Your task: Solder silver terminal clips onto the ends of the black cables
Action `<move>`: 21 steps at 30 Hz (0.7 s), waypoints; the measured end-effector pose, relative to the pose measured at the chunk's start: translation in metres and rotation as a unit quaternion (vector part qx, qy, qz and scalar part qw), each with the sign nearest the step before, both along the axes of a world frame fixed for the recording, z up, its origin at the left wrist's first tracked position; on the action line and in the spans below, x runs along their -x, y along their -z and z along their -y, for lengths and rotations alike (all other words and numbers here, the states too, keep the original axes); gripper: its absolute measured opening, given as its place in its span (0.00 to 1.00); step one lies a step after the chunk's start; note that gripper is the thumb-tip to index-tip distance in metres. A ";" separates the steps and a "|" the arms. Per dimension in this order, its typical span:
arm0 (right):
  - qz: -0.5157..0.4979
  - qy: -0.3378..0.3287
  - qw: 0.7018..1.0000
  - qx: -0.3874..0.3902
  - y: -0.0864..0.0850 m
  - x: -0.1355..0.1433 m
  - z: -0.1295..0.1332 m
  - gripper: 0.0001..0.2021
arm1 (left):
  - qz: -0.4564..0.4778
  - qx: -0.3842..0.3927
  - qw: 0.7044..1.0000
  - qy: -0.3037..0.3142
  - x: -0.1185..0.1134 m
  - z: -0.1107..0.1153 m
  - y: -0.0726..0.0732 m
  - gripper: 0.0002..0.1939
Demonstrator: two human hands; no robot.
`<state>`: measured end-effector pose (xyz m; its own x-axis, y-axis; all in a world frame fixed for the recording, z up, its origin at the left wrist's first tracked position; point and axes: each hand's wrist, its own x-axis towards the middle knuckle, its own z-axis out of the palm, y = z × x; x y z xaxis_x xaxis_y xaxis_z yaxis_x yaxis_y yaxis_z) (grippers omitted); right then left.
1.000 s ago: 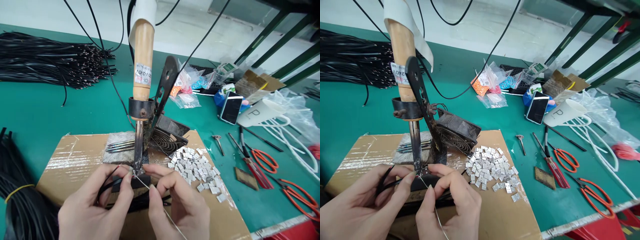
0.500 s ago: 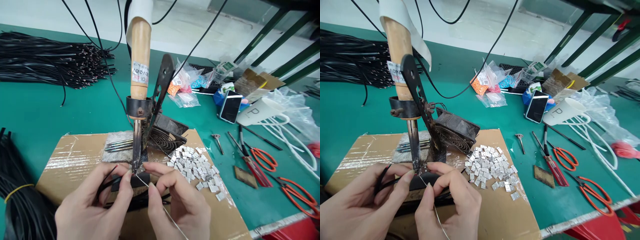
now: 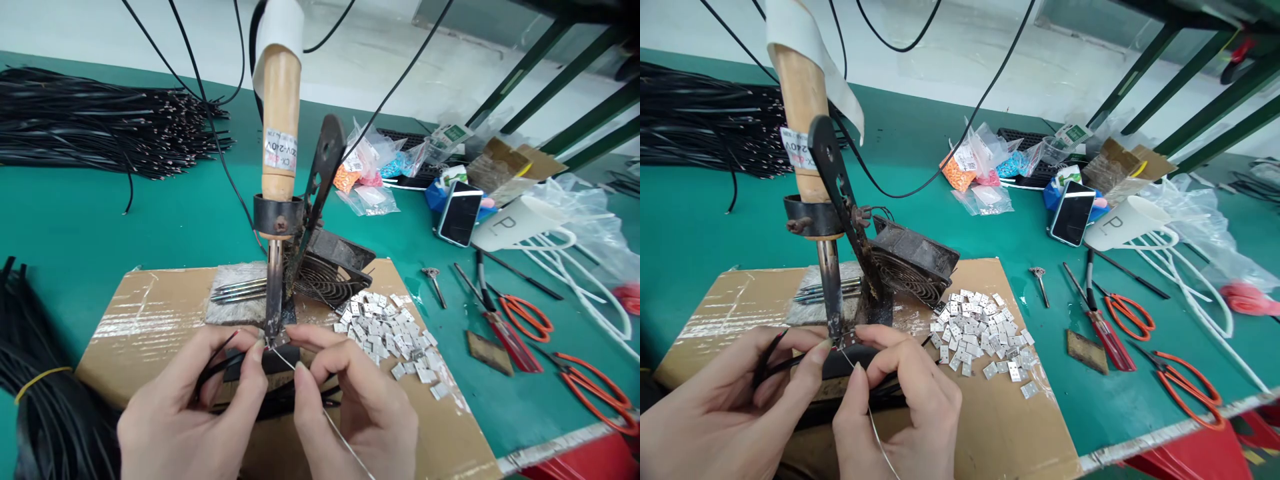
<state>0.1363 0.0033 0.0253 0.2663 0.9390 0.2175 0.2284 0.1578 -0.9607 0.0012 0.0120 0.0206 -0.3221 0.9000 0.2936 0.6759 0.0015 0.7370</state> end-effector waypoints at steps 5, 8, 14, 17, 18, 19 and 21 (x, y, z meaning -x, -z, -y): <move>-0.007 0.026 1.000 -0.002 -0.004 0.006 0.001 0.10 | -0.018 -0.001 0.999 0.041 0.005 0.002 0.002 0.04; -0.009 0.027 0.999 -0.018 -0.004 0.006 0.000 0.10 | -0.015 0.000 0.999 0.030 0.005 0.003 0.004 0.04; -0.011 0.026 0.999 -0.028 -0.003 0.007 -0.001 0.10 | -0.024 -0.001 0.999 0.022 0.005 0.006 0.007 0.05; -0.006 0.026 0.999 -0.036 -0.002 0.007 -0.001 0.10 | -0.014 0.010 0.999 0.036 0.005 0.005 0.006 0.05; -0.003 0.024 0.999 -0.040 -0.001 0.007 -0.001 0.09 | -0.015 0.011 0.999 0.037 0.004 0.005 0.006 0.06; 0.000 0.023 0.999 -0.045 -0.001 0.007 -0.001 0.09 | -0.019 0.006 0.999 0.033 0.003 0.004 0.005 0.06; 0.008 0.025 0.998 -0.054 -0.001 0.007 0.000 0.09 | -0.026 -0.007 0.999 0.017 0.001 0.004 0.004 0.05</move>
